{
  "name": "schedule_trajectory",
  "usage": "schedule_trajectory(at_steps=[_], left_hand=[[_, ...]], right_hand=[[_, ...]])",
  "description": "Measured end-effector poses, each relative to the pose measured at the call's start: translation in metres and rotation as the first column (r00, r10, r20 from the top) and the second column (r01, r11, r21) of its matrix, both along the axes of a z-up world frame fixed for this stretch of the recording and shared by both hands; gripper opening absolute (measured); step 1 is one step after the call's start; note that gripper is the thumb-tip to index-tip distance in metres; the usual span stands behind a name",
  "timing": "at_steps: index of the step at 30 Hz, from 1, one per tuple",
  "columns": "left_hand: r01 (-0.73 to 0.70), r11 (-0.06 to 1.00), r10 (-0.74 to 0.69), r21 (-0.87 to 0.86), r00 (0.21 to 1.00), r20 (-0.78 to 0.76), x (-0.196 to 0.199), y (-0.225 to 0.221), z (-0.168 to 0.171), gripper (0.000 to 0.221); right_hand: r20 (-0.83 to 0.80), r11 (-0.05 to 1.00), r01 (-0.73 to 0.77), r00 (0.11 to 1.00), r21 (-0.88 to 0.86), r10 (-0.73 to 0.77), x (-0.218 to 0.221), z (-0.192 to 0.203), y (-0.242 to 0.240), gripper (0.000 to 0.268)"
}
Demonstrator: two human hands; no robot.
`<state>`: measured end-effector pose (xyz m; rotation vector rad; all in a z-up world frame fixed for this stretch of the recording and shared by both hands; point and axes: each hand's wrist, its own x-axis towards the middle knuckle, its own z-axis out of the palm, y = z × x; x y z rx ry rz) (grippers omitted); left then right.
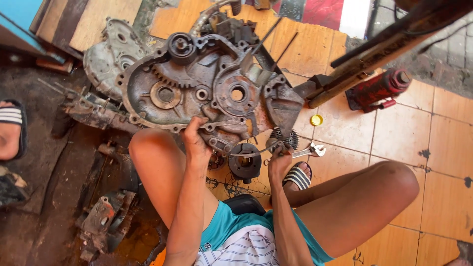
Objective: Cleaning the interior and edges of a motorcycle engine casing using a brush and a screwdriver to remove dirt and residue.
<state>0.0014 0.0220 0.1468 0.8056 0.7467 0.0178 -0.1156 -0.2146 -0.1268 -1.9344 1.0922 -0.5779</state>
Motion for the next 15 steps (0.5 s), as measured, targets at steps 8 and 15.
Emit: schedule_trajectory(at_steps=[8, 15], left_hand=[[-0.039, 0.999, 0.038, 0.015, 0.997, 0.073, 0.001, 0.0, 0.007, 0.018], [-0.009, 0.993, 0.0, 0.114, 0.997, 0.078, 0.008, 0.015, -0.036, 0.015]], right_hand=[[-0.289, 0.989, -0.126, 0.946, 0.084, 0.145, 0.029, -0.102, -0.033, 0.022], [-0.371, 0.906, -0.284, 0.842, 0.314, 0.392, 0.033, -0.129, -0.043, 0.056]])
